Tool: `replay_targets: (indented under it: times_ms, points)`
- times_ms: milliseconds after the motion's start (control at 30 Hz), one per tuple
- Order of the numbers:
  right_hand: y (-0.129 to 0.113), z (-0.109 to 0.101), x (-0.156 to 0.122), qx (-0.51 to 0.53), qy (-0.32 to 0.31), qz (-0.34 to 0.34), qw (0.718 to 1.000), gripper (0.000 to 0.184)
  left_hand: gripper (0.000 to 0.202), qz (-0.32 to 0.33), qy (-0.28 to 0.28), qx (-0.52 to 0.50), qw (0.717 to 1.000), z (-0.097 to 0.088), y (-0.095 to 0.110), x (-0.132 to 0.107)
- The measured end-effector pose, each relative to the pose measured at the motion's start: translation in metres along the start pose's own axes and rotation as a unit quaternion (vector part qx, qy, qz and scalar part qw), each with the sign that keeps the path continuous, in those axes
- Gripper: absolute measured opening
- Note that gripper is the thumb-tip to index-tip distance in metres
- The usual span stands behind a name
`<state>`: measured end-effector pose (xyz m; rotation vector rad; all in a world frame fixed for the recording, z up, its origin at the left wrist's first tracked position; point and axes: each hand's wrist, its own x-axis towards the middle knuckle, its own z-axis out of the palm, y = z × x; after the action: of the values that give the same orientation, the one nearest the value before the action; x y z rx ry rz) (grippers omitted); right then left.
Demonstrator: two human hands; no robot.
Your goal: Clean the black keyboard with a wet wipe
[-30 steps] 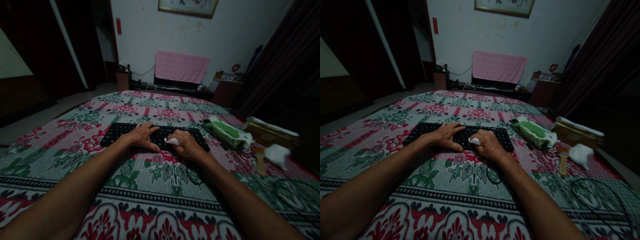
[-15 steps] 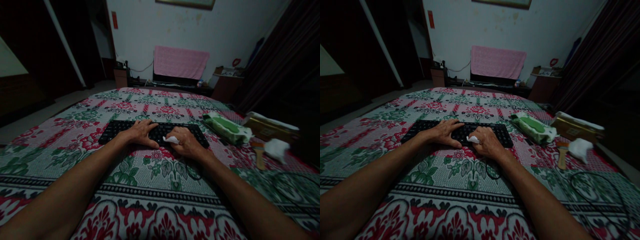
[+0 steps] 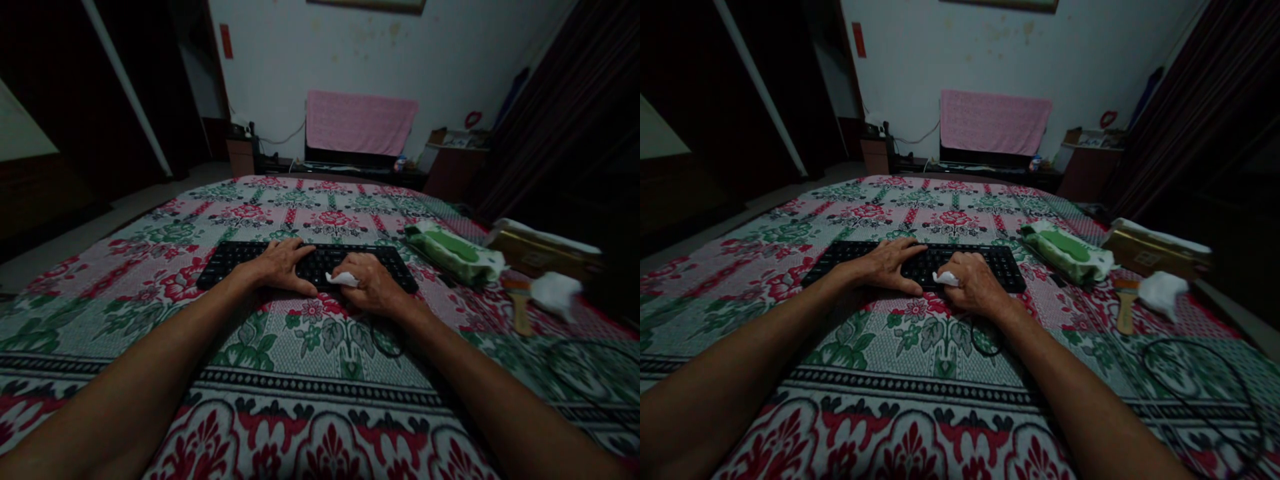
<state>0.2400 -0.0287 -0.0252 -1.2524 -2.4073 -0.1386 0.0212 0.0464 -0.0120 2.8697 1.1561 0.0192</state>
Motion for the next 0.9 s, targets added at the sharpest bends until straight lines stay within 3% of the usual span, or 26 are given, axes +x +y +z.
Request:
replay_targets:
  times_ms: [100,333,567,767,900]
  points:
    - [0.0006,-0.0011,-0.0008,0.0,0.011,0.023,1.0,0.016,0.1,-0.002,-0.001,0.0,1.0,-0.0006,0.0008,-0.0003]
    - [-0.0071,0.0018,0.0037,0.011,0.004,-0.022,1.0,0.019,0.098,-0.003,-0.008,-0.006,1.0,-0.001,0.0002,-0.0005]
    - [-0.0008,-0.0031,-0.0009,0.002,0.019,0.028,0.999,0.018,0.099,0.001,0.0,-0.002,1.0,-0.0002,-0.0002,0.0003]
    - [-0.0071,0.0004,0.0006,0.014,0.029,-0.011,0.999,0.017,0.098,-0.004,-0.003,0.003,1.0,0.0008,-0.001,0.0005]
    - [-0.0006,0.0002,-0.0013,0.008,0.03,0.013,0.999,0.017,0.097,0.006,0.006,0.004,1.0,0.0023,-0.0028,0.0014]
